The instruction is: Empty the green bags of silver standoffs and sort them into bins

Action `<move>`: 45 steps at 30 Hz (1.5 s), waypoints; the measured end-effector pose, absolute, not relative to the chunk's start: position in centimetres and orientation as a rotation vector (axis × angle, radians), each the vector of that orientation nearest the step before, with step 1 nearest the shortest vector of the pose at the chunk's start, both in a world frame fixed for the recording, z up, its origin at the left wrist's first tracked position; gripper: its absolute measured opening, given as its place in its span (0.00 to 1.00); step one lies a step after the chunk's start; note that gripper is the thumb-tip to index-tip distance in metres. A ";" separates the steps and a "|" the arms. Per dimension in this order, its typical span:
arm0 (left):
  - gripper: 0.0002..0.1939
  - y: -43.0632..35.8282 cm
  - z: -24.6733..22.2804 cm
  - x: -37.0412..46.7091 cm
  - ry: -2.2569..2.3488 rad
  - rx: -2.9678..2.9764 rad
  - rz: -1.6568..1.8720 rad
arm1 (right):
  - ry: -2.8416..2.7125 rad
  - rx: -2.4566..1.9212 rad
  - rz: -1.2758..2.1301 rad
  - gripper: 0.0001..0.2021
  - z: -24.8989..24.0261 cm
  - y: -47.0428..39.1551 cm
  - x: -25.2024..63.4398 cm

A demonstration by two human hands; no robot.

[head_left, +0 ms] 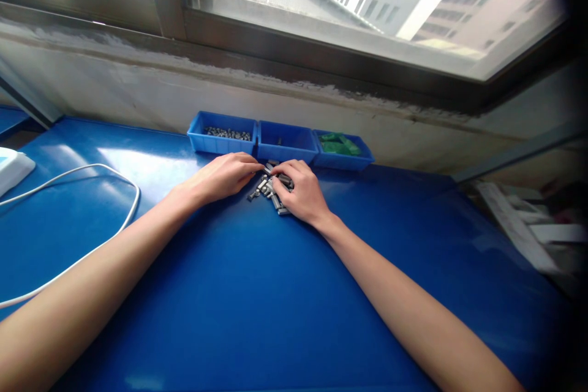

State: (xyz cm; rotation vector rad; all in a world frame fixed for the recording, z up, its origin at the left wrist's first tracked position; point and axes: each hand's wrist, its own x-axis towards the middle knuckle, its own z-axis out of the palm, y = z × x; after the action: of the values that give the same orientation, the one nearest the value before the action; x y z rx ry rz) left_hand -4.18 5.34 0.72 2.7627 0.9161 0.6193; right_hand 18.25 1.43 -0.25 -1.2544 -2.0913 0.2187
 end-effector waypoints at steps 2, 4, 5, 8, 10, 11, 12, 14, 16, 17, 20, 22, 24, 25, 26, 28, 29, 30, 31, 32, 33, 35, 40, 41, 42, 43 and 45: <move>0.18 5.5 0.7 -4.4 0.961 2.761 0.620 | -2.095 -1.250 0.213 0.06 -0.3 1.4 18.2; 0.16 5.7 0.7 -4.6 0.984 2.731 0.664 | -2.099 -1.246 0.212 0.06 -0.3 1.5 18.2; 0.15 5.8 0.7 -4.6 0.998 2.691 0.707 | -2.101 -1.246 0.211 0.06 -0.4 1.5 18.2; 0.13 5.6 0.9 -4.4 1.079 2.394 0.894 | -2.103 -1.247 0.209 0.06 -0.4 1.5 18.3; 0.13 5.4 1.3 -4.1 1.098 2.101 0.982 | -2.102 -1.248 0.210 0.06 -0.4 1.5 18.3; 0.15 5.3 1.4 -4.0 1.087 1.968 0.996 | -2.101 -1.249 0.212 0.06 -0.4 1.5 18.3; 0.16 5.3 1.6 -3.9 1.069 1.859 1.001 | -2.101 -1.250 0.215 0.06 -0.4 1.5 18.3; 0.19 5.2 1.8 -3.9 1.021 1.718 0.997 | -2.098 -1.251 0.218 0.06 -0.4 1.5 18.3; 0.20 5.2 2.0 -4.1 0.985 1.641 0.994 | -2.097 -1.247 0.220 0.06 -0.4 1.5 18.3; 0.20 5.3 2.0 -4.2 0.973 1.615 0.986 | -2.099 -1.246 0.221 0.06 -0.4 1.5 18.4; 0.18 5.2 2.1 -4.3 0.970 1.564 0.951 | -2.100 -1.245 0.224 0.06 -0.5 1.5 18.4; 0.17 5.1 2.3 -4.3 0.975 1.557 0.942 | -2.098 -1.246 0.225 0.05 -0.5 1.5 18.4; 0.17 5.1 2.6 -4.4 0.988 1.580 0.966 | -2.099 -1.246 0.223 0.05 -0.5 1.6 18.4; 0.17 5.0 2.9 -4.4 1.003 1.603 0.995 | -2.100 -1.246 0.222 0.05 -0.5 1.6 18.4; 0.17 5.1 3.1 -4.5 1.028 1.631 1.033 | -2.099 -1.247 0.220 0.05 -0.5 1.6 18.4; 0.15 5.3 3.7 -4.9 1.118 1.688 1.146 | -2.096 -1.244 0.221 0.05 -0.5 1.6 18.4; 0.13 5.4 3.9 -5.2 1.182 1.707 1.211 | -2.094 -1.243 0.222 0.05 -0.5 1.6 18.4; 0.12 5.6 4.0 -5.6 1.259 1.706 1.297 | -2.092 -1.242 0.225 0.05 -0.5 1.6 18.3; 0.12 5.7 4.1 -6.0 1.333 1.674 1.380 | -2.088 -1.242 0.227 0.05 -0.5 1.6 18.3; 0.11 5.9 4.1 -6.3 1.399 1.627 1.445 | -2.086 -1.242 0.230 0.05 -0.5 1.5 18.3; 0.10 6.0 4.0 -6.6 1.441 1.579 1.491 | -2.084 -1.242 0.231 0.05 -0.5 1.5 18.3; 0.11 6.2 3.9 -7.0 1.476 1.517 1.538 | -2.084 -1.245 0.230 0.05 -0.5 1.5 18.3; 0.13 5.9 3.8 -6.4 1.360 1.693 1.459 | -2.090 -1.242 0.225 0.05 -0.6 1.6 18.5; 0.14 5.8 3.9 -6.2 1.300 1.793 1.370 | -2.091 -1.243 0.225 0.05 -0.6 1.6 18.5; 0.16 5.6 4.0 -5.9 1.230 1.903 1.255 | -2.092 -1.244 0.223 0.05 -0.6 1.6 18.5; 0.18 5.5 4.1 -5.7 1.148 2.017 1.120 | -2.094 -1.246 0.220 0.06 -0.6 1.6 18.5; 0.22 5.2 4.1 -5.3 0.984 2.222 0.868 | -2.103 -1.250 0.212 0.06 -0.6 1.6 18.5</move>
State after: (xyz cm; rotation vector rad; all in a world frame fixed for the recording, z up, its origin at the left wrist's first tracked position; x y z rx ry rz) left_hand -5.34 5.18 4.08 2.2219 0.9837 0.8684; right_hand 18.51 1.58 -0.60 -1.2497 -2.1034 0.2117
